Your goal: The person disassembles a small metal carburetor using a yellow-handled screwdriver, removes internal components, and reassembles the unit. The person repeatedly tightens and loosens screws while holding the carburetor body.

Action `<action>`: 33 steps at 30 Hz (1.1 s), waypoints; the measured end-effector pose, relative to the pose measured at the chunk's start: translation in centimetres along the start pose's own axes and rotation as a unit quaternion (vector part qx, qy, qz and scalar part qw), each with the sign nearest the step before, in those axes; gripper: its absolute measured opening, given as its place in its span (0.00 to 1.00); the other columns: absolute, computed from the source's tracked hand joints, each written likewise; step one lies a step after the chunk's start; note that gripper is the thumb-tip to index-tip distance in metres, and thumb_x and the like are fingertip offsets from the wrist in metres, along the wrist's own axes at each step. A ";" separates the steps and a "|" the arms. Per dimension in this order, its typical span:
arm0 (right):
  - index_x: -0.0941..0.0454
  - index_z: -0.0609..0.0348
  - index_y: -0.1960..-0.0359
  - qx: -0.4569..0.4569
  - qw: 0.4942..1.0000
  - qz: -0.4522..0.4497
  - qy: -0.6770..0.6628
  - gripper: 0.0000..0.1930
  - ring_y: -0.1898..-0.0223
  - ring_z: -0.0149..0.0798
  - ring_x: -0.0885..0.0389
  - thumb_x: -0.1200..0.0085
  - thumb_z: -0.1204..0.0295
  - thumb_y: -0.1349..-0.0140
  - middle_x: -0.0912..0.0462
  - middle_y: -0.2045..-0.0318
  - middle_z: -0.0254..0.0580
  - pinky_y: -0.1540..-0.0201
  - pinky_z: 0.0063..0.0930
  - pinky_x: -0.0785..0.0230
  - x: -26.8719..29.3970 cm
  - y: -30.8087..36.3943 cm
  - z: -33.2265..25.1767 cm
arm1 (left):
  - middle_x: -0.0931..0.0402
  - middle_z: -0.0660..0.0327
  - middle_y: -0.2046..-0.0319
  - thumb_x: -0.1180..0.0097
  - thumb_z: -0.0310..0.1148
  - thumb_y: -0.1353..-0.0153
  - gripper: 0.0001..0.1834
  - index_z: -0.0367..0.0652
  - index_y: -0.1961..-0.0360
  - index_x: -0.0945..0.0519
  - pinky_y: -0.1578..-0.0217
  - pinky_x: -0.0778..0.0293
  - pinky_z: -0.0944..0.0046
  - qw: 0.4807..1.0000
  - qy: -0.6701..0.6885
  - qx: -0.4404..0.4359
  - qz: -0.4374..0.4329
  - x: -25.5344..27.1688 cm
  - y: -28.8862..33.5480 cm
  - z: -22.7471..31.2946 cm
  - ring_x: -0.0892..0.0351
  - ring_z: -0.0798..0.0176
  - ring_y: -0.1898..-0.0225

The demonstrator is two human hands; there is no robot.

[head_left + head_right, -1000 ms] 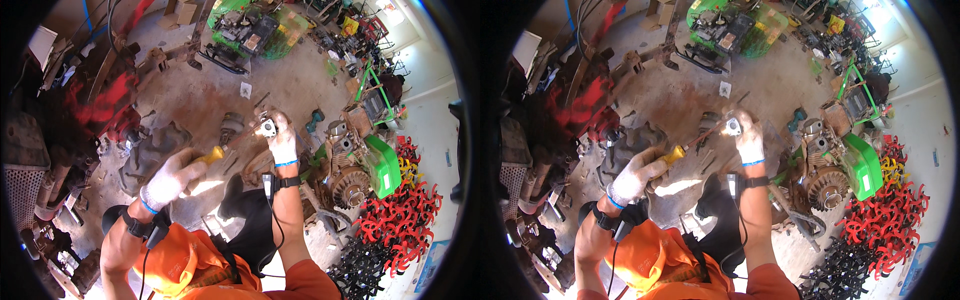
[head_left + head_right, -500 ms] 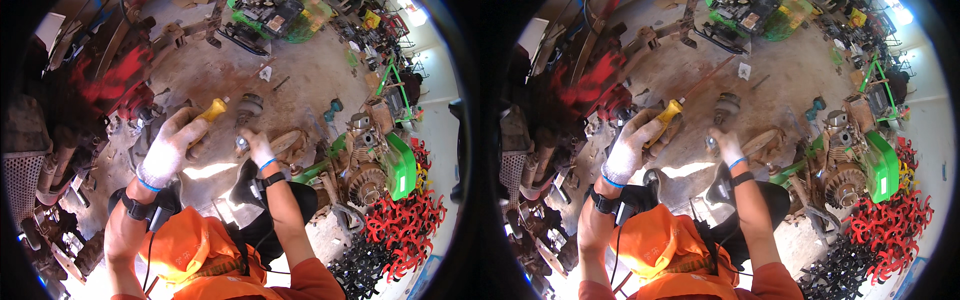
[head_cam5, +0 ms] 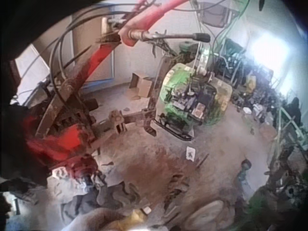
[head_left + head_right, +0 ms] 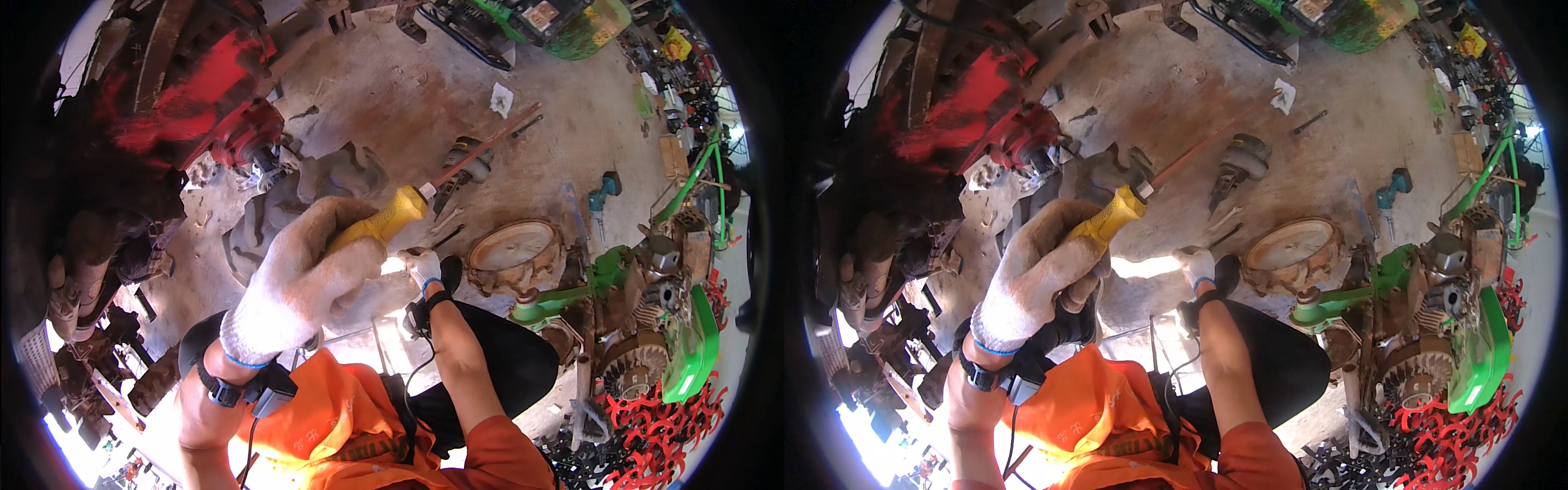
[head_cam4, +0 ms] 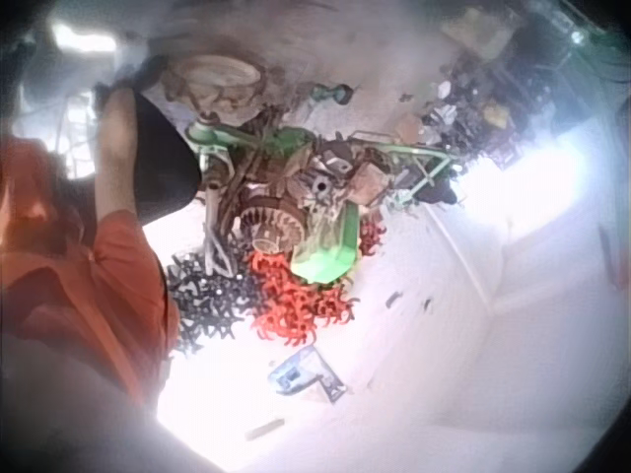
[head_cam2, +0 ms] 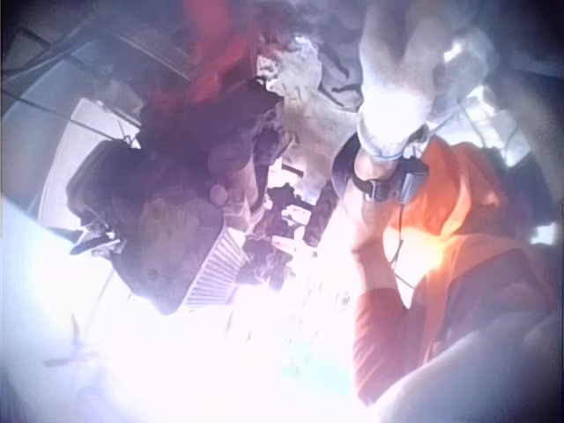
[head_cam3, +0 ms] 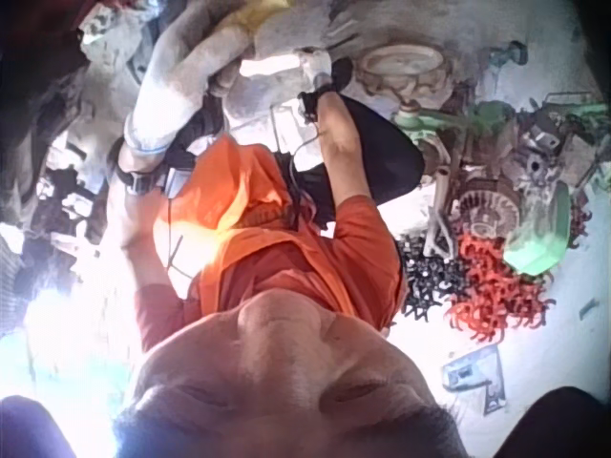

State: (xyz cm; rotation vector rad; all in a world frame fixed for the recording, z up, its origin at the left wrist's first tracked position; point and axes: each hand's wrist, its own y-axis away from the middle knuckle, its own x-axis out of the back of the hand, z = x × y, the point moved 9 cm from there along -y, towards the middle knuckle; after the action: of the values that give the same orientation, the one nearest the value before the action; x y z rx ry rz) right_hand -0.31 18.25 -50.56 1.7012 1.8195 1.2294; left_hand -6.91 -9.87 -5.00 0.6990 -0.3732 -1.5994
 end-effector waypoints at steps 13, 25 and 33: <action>0.15 0.65 0.64 -0.070 0.992 -0.014 -0.099 0.16 0.81 0.38 0.21 0.27 0.63 0.32 0.16 0.75 0.41 0.81 0.38 0.29 0.8 1.8 -1.6 | 0.20 0.61 0.62 0.45 0.38 0.19 0.22 0.31 0.35 0.25 0.68 0.30 0.68 0.998 0.019 -0.059 0.005 -0.2 -0.6 0.6 0.27 0.72 0.71; 0.28 0.62 0.28 0.452 0.876 0.051 0.160 0.28 0.43 0.45 0.11 0.44 0.54 0.18 0.13 0.42 0.48 0.48 0.43 0.10 8.8 17.0 -26.3 | 0.22 0.64 0.60 0.35 0.28 0.33 0.22 0.33 0.41 0.25 0.60 0.26 0.69 0.976 -0.075 -0.200 -0.036 -2.1 -1.3 2.2 0.23 0.71 0.62; 0.30 0.60 0.28 0.386 0.884 -0.197 -0.174 0.34 0.47 0.43 0.11 0.61 0.41 0.14 0.14 0.45 0.47 0.43 0.41 0.11 9.0 28.6 -33.2 | 0.24 0.68 0.64 0.30 0.34 0.30 0.16 0.38 0.47 0.18 0.63 0.29 0.68 0.947 -0.208 -0.242 -0.035 -4.3 -0.9 3.6 0.30 0.76 0.64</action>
State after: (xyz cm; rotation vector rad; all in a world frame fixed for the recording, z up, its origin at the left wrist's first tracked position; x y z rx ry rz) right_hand -9.63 12.32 -7.18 1.6050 2.4031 -0.0121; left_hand -9.76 -6.05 -1.90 -0.0061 -0.2437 -1.8147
